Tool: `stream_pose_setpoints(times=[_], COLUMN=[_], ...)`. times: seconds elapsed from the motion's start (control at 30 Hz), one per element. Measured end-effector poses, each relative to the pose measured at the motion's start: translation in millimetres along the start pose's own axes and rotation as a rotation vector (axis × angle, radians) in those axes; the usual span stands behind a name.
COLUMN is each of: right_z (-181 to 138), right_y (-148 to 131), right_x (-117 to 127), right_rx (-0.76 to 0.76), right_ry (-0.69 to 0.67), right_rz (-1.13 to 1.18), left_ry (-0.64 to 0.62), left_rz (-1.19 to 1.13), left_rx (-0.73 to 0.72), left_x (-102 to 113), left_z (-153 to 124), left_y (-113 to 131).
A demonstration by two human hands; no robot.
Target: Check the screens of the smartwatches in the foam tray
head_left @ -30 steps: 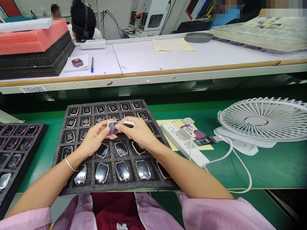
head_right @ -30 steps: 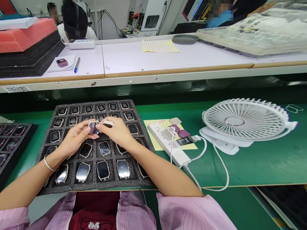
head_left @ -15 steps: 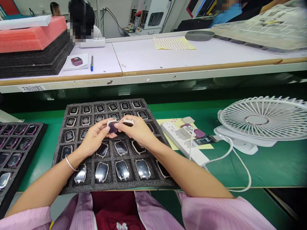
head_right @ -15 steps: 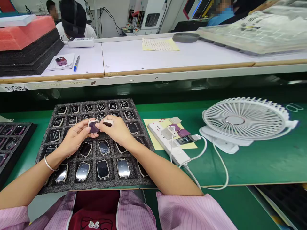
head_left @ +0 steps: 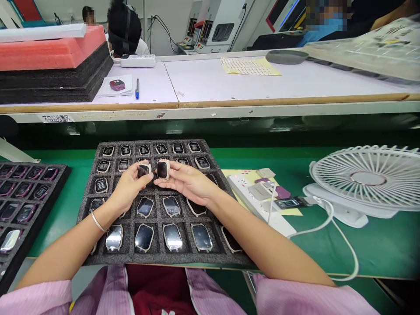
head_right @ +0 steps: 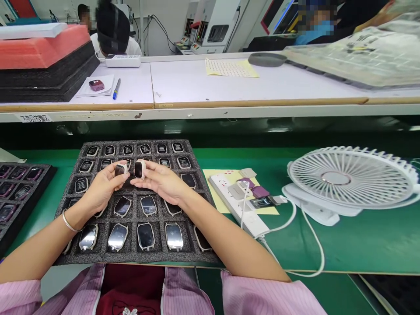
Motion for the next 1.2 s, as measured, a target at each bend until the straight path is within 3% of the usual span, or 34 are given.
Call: stream_pose_setpoints(times=[0.17, 0.37, 0.53, 0.77, 1.2], right_z=[-2, -7, -8, -8, -9], right_y=[1, 1, 0, 0, 2], right_x=[-1, -8, -11, -14, -21], right_rx=[0.033, 0.048, 0.065, 0.078, 0.09], right_ry=[-0.018, -0.069, -0.088, -0.114, -0.193], right_rz=[-0.037, -0.065, -0.071, -0.036, -0.039], left_ry=[0.018, -0.011, -0.004, 0.034, 0.011], left_rz=[0.198, 0.366, 0.415, 0.278, 0.489], left_rx=[-0.186, -0.302, -0.325, -0.311, -0.41], left_x=[4, 1, 2, 6, 0], left_z=[0, -2, -3, -4, -14], left_y=[11, 18, 19, 19, 28])
Point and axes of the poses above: each hand's wrist, its own z-axis towards the middle knuckle, its own x-axis out of the back of the hand, y = z × x, the point moved 10 cm from there along z, towards the middle knuckle, and after that the axes turned 11 degrees about y, right-handed, at the moved point
